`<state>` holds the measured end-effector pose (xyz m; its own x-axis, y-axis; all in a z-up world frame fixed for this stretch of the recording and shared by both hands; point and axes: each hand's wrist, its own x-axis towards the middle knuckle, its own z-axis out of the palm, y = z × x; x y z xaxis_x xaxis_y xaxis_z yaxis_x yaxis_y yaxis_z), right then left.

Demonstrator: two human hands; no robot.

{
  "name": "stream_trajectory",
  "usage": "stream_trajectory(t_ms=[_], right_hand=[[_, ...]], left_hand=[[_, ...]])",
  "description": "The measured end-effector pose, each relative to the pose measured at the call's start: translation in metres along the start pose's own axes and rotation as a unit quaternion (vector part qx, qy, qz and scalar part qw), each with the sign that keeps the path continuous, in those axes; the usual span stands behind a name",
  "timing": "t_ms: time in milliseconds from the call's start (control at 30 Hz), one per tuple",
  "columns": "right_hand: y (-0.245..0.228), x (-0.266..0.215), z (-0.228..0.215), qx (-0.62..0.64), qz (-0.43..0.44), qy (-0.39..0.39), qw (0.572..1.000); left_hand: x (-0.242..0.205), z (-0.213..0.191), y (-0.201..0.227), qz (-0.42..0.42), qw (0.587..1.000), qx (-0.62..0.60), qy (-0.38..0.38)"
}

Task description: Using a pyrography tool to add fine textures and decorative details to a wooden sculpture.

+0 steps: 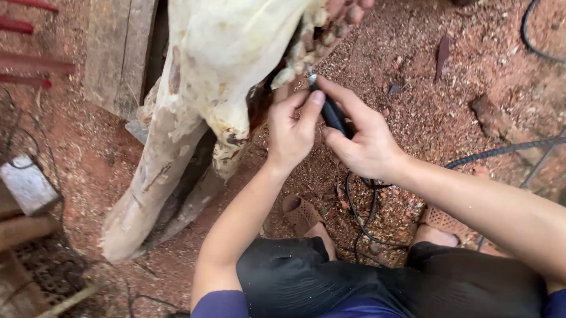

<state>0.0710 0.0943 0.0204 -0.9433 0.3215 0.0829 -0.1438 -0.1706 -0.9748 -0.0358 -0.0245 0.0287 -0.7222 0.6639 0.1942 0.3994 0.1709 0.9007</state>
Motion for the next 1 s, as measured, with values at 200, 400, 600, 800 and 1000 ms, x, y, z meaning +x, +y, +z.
stream_trajectory(t_ms=[200,400,600,800,1000], right_hand=[[-0.010,0.003,0.002,0.022,0.034,0.004,0.999],[-0.046,0.007,-0.002,0.017,0.093,-0.009,0.995],[-0.055,0.014,-0.012,0.006,0.108,-0.026,0.994],[-0.064,0.018,-0.019,-0.011,0.155,-0.050,0.987],[-0.072,0.025,-0.022,-0.025,0.172,-0.061,0.983]], left_hand=[[0.001,-0.001,0.007,-0.035,0.999,0.019,0.015],[0.003,0.005,0.019,-0.032,0.998,0.017,0.046],[0.000,0.018,0.022,-0.063,0.995,-0.034,0.065],[0.005,0.036,0.041,-0.138,0.957,-0.231,0.113],[0.007,0.040,0.050,-0.143,0.940,-0.281,0.128]])
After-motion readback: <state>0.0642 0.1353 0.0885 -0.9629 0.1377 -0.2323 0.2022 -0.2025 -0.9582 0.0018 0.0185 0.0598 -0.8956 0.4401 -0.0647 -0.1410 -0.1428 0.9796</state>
